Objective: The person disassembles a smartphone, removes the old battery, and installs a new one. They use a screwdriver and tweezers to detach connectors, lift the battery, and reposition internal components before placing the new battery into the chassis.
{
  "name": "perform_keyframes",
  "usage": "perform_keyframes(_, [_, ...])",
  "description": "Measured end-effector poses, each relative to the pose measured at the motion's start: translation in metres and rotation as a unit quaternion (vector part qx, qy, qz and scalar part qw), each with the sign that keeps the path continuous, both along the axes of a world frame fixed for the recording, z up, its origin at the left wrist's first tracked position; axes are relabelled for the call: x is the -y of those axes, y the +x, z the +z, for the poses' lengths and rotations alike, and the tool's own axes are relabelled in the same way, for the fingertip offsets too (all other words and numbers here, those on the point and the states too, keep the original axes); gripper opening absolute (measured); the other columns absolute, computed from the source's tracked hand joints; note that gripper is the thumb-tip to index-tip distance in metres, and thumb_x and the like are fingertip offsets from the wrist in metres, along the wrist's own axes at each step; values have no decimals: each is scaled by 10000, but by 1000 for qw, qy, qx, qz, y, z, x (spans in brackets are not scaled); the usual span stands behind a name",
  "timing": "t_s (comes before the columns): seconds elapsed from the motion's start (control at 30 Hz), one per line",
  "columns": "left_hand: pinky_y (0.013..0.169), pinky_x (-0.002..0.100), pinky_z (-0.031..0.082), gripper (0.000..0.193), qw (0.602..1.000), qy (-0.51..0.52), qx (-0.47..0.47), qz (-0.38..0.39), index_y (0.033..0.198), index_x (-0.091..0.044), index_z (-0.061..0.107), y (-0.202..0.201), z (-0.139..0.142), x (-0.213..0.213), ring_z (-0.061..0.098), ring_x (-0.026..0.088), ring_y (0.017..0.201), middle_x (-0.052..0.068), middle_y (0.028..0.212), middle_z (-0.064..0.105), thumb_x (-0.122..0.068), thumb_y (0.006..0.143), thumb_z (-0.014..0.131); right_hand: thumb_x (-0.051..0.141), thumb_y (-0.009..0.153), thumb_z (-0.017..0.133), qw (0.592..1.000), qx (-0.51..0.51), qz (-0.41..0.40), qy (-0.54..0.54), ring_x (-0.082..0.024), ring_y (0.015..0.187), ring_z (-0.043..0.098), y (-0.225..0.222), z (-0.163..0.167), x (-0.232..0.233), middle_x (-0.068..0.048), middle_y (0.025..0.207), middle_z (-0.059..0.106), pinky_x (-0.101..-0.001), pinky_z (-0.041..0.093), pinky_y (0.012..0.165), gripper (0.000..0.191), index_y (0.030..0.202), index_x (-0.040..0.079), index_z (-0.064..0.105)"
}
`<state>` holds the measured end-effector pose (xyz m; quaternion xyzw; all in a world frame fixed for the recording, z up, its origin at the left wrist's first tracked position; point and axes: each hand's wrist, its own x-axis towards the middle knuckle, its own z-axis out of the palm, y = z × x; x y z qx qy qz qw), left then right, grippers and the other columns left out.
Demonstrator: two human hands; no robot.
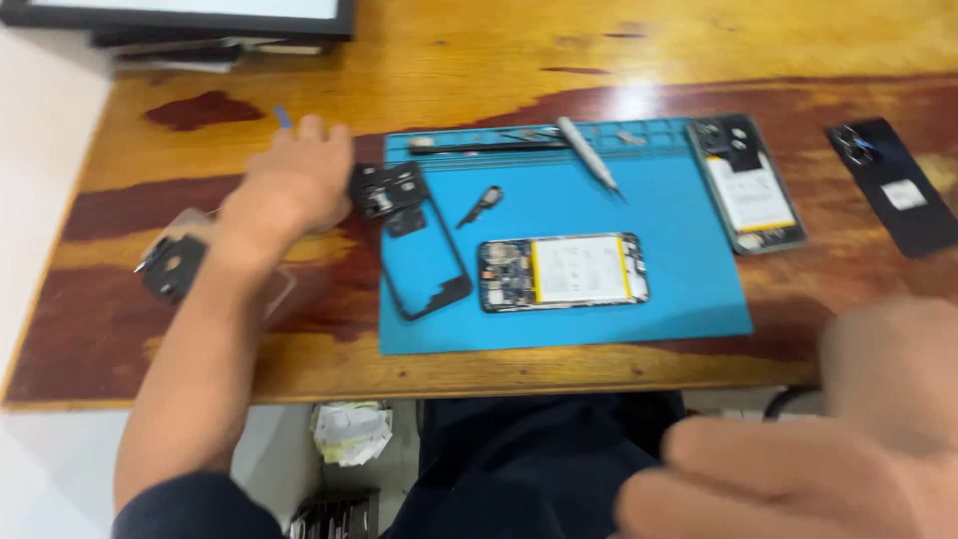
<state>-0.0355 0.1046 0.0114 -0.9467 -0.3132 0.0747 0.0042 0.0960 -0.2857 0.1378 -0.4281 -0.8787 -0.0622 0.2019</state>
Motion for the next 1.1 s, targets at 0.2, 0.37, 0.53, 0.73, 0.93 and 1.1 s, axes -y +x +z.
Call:
perform_keyframes(0.2, [1004, 506, 486, 619, 998, -52, -6, -39, 1363, -182, 563, -6, 19, 5, 560, 357, 1248, 126, 1320, 575, -287, 813, 827, 299, 587, 632, 998, -14, -45, -51, -97, 461, 445, 7, -2, 13, 66, 597, 383, -349, 252, 387, 212, 647, 185, 463])
perform_keyframes(0.37, [1020, 474, 483, 545, 997, -68, 6, -24, 1309, -201, 638, 0, 21, 13, 558, 314, 1273, 57, 1299, 616, -246, 805, 841, 176, 727, 673, 996, -68, -50, -23, -125, 472, 489, 33, -6, -20, 32, 596, 442, -323, 319, 396, 162, 684, 117, 528])
perform_keyframes(0.53, [1005, 472, 495, 511, 998, -51, 14, -32, 1320, -190, 634, 5, 23, 14, 556, 315, 1275, 61, 1322, 601, -228, 845, 820, 37, 1008, 609, 984, -94, -147, 26, -135, 449, 574, 87, -60, -57, -78, 656, 650, -311, 362, 403, 133, 1125, -26, 598])
perform_keyframes(0.73, [977, 505, 478, 576, 995, -69, 16, -65, 1415, -242, 547, 8, 19, 15, 525, 327, 1248, 52, 1384, 528, -104, 878, 701, 159, 1016, 612, 933, -74, -342, -83, -259, 424, 568, 110, -100, -84, -105, 573, 645, -390, 400, 436, 224, 1215, 57, 619])
perform_keyframes(0.93, [948, 530, 495, 351, 984, -21, 100, -147, 1215, -75, 679, 6, 14, 23, 615, 384, 1153, 152, 1199, 663, -335, 982, 639, 286, 1006, 634, 944, -39, -323, -51, -310, 646, 667, 131, -130, -93, -123, 872, 717, -422, 519, 559, 249, 1039, 53, 716])
perform_keyframes(1.1, [858, 511, 520, 581, 982, -19, 96, -160, 1125, -38, 692, 12, 16, 29, 671, 390, 1017, 169, 1057, 702, -570, 893, 698, 246, 993, 655, 937, -48, -337, -73, -324, 723, 671, 136, -144, -98, -139, 927, 688, -432, 541, 631, 230, 1041, 32, 723])
